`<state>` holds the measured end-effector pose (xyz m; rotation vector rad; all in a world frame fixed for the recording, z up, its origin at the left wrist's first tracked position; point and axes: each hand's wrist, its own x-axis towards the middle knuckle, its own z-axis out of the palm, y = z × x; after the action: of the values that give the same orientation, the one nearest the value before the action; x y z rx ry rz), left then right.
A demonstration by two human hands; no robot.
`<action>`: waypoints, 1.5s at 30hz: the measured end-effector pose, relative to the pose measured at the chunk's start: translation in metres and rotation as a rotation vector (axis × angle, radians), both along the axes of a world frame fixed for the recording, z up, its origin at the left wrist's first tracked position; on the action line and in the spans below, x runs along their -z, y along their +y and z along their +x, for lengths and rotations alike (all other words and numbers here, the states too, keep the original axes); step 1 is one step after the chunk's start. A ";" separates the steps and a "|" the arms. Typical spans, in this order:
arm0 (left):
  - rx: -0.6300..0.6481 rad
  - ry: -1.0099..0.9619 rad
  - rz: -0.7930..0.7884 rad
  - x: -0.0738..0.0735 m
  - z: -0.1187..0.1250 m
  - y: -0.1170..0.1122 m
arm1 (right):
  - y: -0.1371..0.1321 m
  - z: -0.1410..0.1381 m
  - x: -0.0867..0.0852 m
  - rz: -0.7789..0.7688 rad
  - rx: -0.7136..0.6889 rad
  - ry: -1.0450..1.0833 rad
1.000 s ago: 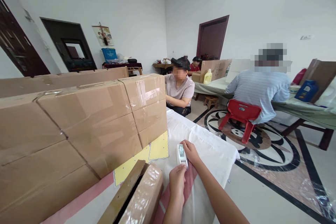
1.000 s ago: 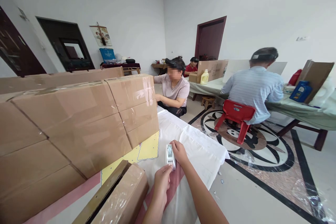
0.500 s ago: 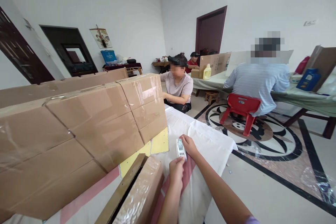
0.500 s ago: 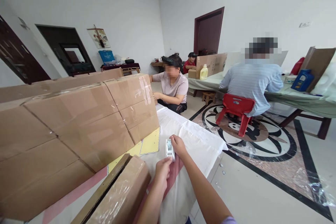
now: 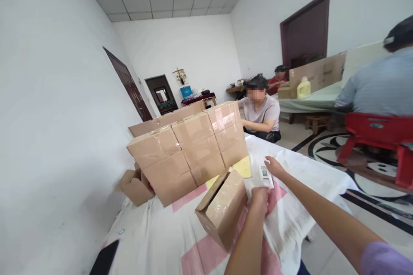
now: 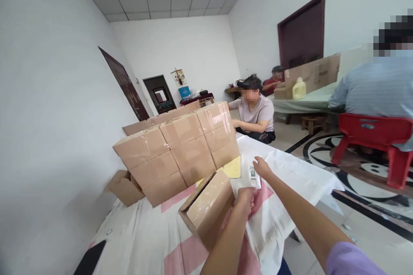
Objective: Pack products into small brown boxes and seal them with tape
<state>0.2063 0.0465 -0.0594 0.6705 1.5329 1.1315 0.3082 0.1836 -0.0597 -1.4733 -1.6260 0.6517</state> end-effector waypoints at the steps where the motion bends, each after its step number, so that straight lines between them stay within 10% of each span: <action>1: 0.018 0.017 0.039 -0.002 -0.003 -0.007 | -0.004 0.002 -0.013 0.027 -0.005 -0.014; 9: 0.002 0.180 0.545 -0.037 -0.066 -0.083 | -0.059 -0.010 -0.106 0.134 -0.382 0.019; 15: -0.122 0.276 0.693 -0.083 -0.106 -0.124 | -0.150 -0.021 -0.126 0.189 -0.731 0.232; 22: -0.186 0.458 0.802 -0.110 -0.106 -0.165 | -0.208 -0.025 -0.147 0.281 -0.780 0.147; 32: -0.117 0.770 0.775 -0.101 -0.098 -0.173 | -0.225 -0.045 -0.153 0.566 -0.804 -0.060; 35: -0.157 1.150 0.580 -0.090 -0.108 -0.162 | -0.216 -0.048 -0.150 0.566 -0.756 -0.039; 39: 0.107 1.580 0.261 -0.067 -0.127 -0.144 | -0.197 -0.052 -0.140 0.565 -0.782 -0.115; 45: 0.385 1.580 0.254 -0.055 -0.163 -0.133 | -0.159 -0.070 -0.117 0.450 -0.920 -0.269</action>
<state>0.0430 -0.0863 -0.0045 2.2432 2.2893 0.3428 0.2386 0.0246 0.0576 -0.4447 -2.4704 0.5108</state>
